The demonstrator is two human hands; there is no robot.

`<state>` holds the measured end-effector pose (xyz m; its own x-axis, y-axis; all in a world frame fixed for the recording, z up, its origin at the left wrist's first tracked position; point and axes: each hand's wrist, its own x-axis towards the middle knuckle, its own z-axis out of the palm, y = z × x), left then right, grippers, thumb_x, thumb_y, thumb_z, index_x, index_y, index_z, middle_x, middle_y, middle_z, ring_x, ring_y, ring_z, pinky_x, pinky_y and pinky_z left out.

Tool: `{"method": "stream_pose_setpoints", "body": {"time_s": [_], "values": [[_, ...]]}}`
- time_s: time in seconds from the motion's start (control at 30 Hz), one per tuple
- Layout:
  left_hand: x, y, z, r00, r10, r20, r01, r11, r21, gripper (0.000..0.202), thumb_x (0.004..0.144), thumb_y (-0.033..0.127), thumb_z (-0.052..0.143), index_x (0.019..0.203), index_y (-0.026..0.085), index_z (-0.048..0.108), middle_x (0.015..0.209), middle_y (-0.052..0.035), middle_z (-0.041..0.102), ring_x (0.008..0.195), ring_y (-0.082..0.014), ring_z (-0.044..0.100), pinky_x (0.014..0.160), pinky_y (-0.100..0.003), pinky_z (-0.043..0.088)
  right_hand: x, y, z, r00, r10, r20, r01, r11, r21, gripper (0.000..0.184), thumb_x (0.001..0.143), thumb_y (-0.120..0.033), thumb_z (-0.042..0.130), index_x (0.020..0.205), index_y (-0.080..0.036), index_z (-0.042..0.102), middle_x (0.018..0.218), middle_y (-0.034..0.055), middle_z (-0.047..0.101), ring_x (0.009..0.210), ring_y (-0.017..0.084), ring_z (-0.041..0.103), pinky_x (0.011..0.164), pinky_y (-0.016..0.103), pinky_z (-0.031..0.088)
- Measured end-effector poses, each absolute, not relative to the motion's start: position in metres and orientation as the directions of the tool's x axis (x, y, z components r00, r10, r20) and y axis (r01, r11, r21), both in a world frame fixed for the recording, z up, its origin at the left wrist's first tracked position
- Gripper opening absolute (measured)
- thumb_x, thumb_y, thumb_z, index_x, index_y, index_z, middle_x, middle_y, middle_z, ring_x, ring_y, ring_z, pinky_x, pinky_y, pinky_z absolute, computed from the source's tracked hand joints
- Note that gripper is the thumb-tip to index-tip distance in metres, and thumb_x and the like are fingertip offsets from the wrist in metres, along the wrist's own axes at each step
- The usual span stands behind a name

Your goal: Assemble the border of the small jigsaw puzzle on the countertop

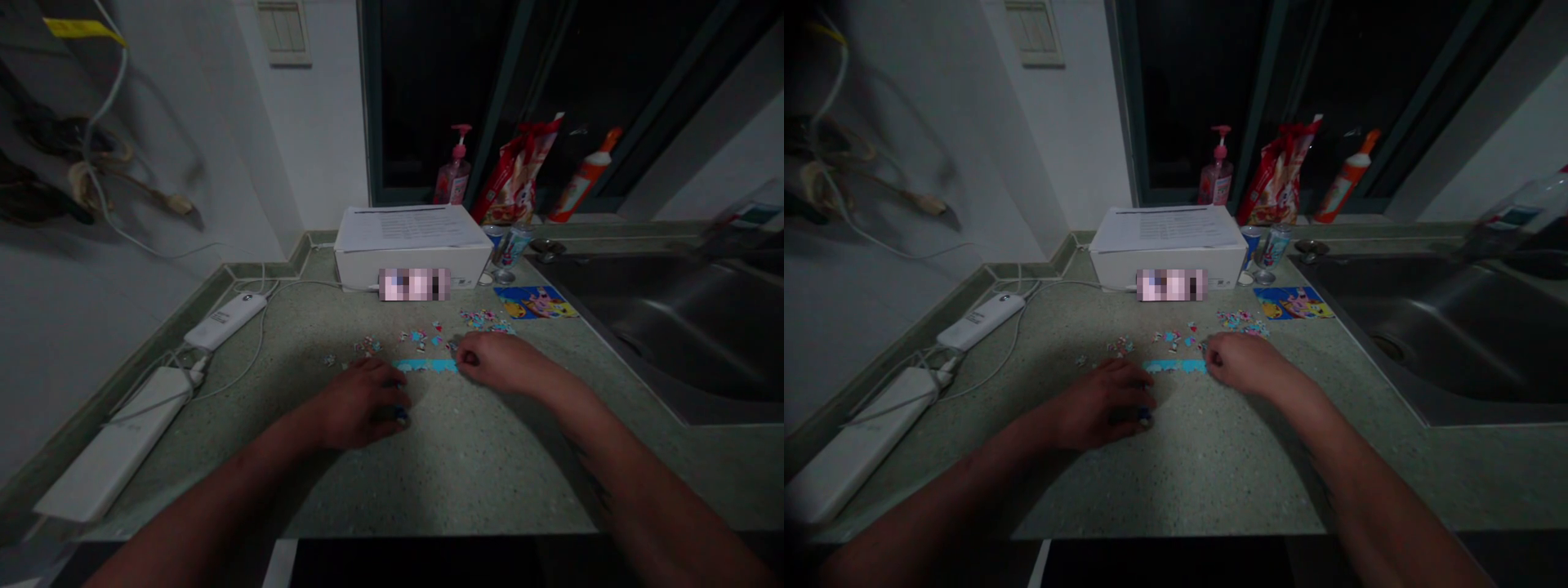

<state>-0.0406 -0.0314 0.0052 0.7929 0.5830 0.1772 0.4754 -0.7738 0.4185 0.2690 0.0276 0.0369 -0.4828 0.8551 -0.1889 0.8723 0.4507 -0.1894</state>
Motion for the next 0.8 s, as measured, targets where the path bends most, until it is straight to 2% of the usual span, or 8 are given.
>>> {"method": "stream_pose_setpoints", "body": {"time_s": [0.47,0.8], "values": [[-0.042,-0.031,0.013,0.791,0.601,0.118,0.505,-0.749,0.43,0.017,0.096,0.032,0.079,0.112,0.025,0.076,0.127,-0.0075,0.073,0.115,-0.0292,0.067,0.108,-0.052,0.05,0.262,0.025,0.04,-0.475,0.862,-0.178,0.875,0.443,-0.194,0.016,0.094,-0.018,0.066,0.098,-0.023,0.081,0.096,0.0043,0.08,0.085,0.02,0.071,0.07,0.03,0.039],[-0.043,-0.033,0.018,0.78,0.615,0.115,0.514,-0.734,0.444,0.023,0.095,0.031,0.08,0.116,0.025,0.075,0.126,-0.0079,0.074,0.116,-0.029,0.068,0.109,-0.05,0.049,0.262,0.026,0.035,-0.488,0.859,-0.151,0.866,0.457,-0.202,0.016,0.093,-0.018,0.067,0.098,-0.025,0.08,0.096,0.0039,0.081,0.086,0.021,0.071,0.07,0.03,0.04]]}}
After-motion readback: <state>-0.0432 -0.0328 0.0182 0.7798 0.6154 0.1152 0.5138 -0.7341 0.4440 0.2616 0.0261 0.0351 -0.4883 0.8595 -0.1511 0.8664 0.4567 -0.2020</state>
